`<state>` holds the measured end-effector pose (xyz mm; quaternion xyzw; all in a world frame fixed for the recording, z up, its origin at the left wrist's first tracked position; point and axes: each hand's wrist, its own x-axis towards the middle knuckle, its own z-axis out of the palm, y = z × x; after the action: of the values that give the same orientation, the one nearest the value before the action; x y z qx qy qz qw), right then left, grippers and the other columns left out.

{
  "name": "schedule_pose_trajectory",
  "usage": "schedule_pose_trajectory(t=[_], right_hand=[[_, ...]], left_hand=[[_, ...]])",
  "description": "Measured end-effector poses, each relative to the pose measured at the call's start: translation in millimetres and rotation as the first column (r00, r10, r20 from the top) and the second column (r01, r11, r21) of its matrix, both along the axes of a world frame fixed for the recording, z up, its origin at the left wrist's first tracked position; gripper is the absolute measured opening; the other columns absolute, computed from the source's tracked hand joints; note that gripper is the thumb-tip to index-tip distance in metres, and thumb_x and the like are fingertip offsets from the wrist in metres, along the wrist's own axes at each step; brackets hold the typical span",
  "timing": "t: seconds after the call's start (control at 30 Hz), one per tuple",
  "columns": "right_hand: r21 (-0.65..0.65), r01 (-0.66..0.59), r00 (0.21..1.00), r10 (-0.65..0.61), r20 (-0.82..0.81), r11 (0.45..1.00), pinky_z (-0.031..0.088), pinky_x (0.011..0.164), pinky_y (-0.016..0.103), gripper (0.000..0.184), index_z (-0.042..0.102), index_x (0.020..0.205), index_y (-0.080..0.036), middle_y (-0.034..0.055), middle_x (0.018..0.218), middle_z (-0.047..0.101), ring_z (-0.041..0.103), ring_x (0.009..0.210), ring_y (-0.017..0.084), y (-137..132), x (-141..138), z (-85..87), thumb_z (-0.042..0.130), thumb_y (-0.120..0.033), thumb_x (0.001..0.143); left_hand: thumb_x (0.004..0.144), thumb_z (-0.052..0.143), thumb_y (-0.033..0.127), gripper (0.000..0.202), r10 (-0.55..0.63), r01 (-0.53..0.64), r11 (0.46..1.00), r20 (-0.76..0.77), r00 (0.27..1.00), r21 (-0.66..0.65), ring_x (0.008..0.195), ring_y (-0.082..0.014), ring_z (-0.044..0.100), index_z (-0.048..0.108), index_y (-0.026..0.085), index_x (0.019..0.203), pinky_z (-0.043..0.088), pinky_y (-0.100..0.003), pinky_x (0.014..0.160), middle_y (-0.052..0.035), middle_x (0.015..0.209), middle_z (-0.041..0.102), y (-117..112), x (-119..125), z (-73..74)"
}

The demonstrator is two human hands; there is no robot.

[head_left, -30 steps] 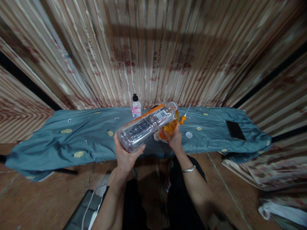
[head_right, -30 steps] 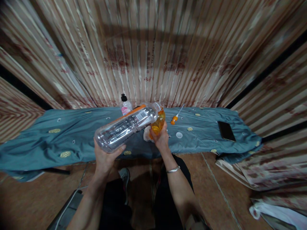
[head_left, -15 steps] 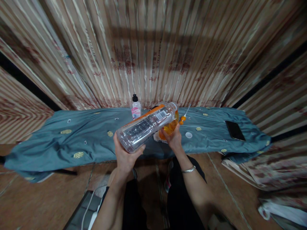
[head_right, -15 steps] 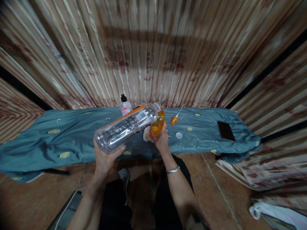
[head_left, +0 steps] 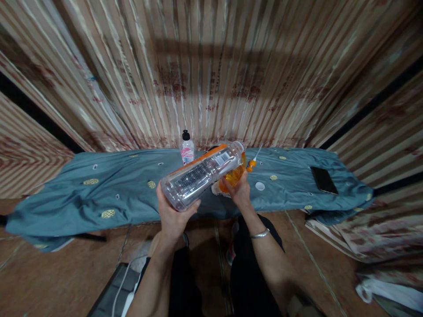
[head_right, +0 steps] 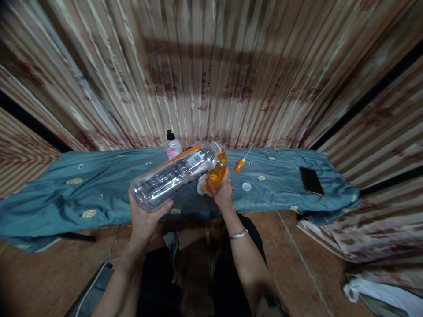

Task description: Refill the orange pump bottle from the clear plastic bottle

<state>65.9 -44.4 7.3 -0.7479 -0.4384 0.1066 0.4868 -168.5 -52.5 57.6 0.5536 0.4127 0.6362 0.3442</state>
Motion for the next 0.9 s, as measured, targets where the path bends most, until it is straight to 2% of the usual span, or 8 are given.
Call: schedule_pose_trajectory(t=[0.2, 0.53, 0.9], right_hand=[[-0.016, -0.004, 1.0, 0.004, -0.025, 1.0, 0.06, 0.099, 0.051, 0.094, 0.034, 0.156, -0.009, 0.023, 0.13, 0.07, 0.072, 0.115, 0.038, 0.1, 0.9, 0.1, 0.077, -0.051, 0.084], [0.036, 0.006, 0.999, -0.004, -0.046, 0.999, 0.061, 0.097, 0.053, 0.1, 0.038, 0.156, -0.011, 0.0206, 0.131, 0.071, 0.072, 0.114, 0.037, 0.9, 2.4, -6.4, 0.076, -0.062, 0.079], [0.057, -0.006, 0.999, 0.01, -0.054, 0.998, 0.061, 0.096, 0.053, 0.1, 0.038, 0.157, -0.01, 0.022, 0.13, 0.071, 0.072, 0.112, 0.038, 1.2, 2.8, -6.9, 0.077, -0.06, 0.08]], left_hand=[[0.051, 0.102, 0.047, 0.104, 0.005, -0.005, 1.0, 0.011, 1.0, -0.021, 0.12, -0.0314, 0.069, 0.05, 0.021, 0.137, 0.055, -0.051, 0.109, -0.0136, 0.131, 0.066, 1.0, -0.5, -4.0], [0.052, 0.101, 0.053, 0.105, 0.002, -0.002, 1.0, -0.002, 1.0, 0.028, 0.118, -0.0304, 0.069, 0.051, 0.022, 0.138, 0.056, -0.05, 0.107, -0.0124, 0.13, 0.065, 3.1, -1.0, -9.1], [0.051, 0.102, 0.05, 0.104, -0.001, 0.001, 1.0, 0.016, 1.0, 0.019, 0.118, -0.0291, 0.07, 0.051, 0.021, 0.137, 0.056, -0.048, 0.107, -0.0128, 0.131, 0.066, 2.4, -0.6, -7.5]])
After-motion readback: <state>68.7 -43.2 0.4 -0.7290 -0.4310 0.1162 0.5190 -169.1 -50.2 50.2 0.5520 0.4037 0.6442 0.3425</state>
